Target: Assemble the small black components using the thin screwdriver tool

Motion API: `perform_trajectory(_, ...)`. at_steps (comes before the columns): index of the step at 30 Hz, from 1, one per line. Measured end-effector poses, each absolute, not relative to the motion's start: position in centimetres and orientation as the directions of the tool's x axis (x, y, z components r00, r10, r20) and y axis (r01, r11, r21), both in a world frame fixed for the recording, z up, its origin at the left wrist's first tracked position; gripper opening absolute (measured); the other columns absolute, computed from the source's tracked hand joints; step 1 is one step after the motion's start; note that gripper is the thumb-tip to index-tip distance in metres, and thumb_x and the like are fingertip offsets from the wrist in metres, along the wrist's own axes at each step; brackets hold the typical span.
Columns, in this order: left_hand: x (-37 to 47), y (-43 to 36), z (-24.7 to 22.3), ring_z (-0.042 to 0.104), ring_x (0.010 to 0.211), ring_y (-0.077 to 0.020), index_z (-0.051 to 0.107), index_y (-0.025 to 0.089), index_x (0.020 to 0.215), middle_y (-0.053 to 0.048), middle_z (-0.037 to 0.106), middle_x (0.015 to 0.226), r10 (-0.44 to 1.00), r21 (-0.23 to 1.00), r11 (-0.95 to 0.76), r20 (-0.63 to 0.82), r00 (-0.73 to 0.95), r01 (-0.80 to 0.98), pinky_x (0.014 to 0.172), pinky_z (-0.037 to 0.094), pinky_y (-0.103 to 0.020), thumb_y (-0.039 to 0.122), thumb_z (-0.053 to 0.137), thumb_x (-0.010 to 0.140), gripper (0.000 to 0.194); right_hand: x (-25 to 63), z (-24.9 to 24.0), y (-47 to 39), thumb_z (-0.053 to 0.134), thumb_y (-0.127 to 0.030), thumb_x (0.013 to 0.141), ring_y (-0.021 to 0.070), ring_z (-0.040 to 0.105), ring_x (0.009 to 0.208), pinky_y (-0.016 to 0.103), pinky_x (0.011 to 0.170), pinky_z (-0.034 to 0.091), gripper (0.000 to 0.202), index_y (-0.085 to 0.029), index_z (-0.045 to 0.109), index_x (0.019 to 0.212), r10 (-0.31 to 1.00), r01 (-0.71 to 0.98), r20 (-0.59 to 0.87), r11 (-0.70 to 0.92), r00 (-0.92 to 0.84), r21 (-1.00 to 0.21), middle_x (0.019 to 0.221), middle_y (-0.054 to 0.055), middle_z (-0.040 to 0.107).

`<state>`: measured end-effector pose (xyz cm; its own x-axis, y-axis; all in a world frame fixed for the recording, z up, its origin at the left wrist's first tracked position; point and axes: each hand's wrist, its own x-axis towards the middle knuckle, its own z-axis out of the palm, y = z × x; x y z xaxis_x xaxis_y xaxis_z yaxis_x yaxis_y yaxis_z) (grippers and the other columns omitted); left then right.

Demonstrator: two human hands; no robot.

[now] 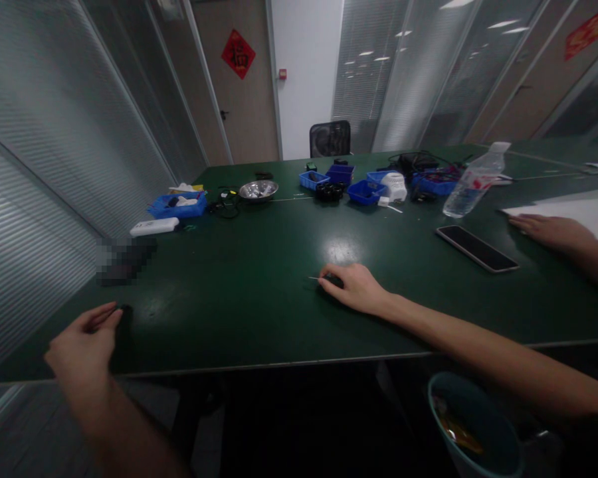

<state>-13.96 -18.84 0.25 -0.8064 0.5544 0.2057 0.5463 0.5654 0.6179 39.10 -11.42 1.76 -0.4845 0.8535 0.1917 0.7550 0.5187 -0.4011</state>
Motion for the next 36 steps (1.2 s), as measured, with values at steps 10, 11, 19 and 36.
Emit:
perform_trajectory(10, -13.9, -19.0, 0.2, 0.071, 0.1, -0.0296, 0.082, 0.019, 0.105, -0.008, 0.078, 0.1, 0.56, 0.584, 0.579, 0.222, -0.798, 0.569, 0.106, 0.049, -0.042, 0.048, 0.07, 0.088, 0.035, 39.1, 1.7, -11.4, 0.054, -0.045, 0.107, 0.0153, 0.058, 0.061, 0.029, 0.062, 0.034, 0.033, -0.02, 0.074, 0.115, 0.846, 0.748, 0.206, 0.531, -0.491, -0.399, 0.071, 0.001, 0.067)
perform_trajectory(11, -13.9, -19.0, 0.2, 0.071, 0.099, -0.0292, 0.082, 0.02, 0.105, -0.008, 0.078, 0.1, 0.56, 0.594, 0.568, 0.228, -0.796, 0.57, 0.105, 0.05, -0.041, 0.047, 0.07, 0.088, 0.034, 39.2, 1.6, -11.4, 0.054, -0.045, 0.107, 0.0153, 0.058, 0.062, 0.029, 0.062, 0.034, 0.032, -0.02, 0.074, 0.115, 0.844, 0.745, 0.207, 0.534, -0.494, -0.4, 0.072, 0.001, 0.067)
perform_trajectory(19, -13.8, -18.9, 0.1, 0.073, 0.102, -0.0263, 0.079, 0.017, 0.114, -0.009, 0.08, 0.105, 0.567, 0.653, 0.511, 0.233, -0.79, 0.559, 0.103, 0.05, -0.036, 0.038, 0.073, 0.087, 0.035, 39.2, 1.6, -11.4, 0.054, -0.045, 0.107, 0.0152, 0.058, 0.062, 0.029, 0.062, 0.034, 0.033, -0.02, 0.073, 0.115, 0.84, 0.742, 0.211, 0.54, -0.499, -0.396, 0.072, 0.001, 0.068)
perform_trajectory(36, -13.1, -19.0, 0.8, 0.071, 0.105, -0.0306, 0.08, 0.019, 0.104, -0.009, 0.078, 0.101, 0.574, 0.573, 0.577, 0.223, -0.788, 0.582, 0.106, 0.049, -0.041, 0.044, 0.069, 0.09, 0.032, 39.1, 1.7, -11.5, 0.055, -0.044, 0.107, 0.0153, 0.057, 0.061, 0.029, 0.062, 0.034, 0.031, -0.021, 0.074, 0.114, 0.848, 0.745, 0.201, 0.528, -0.491, -0.408, 0.07, 0.0, 0.067)
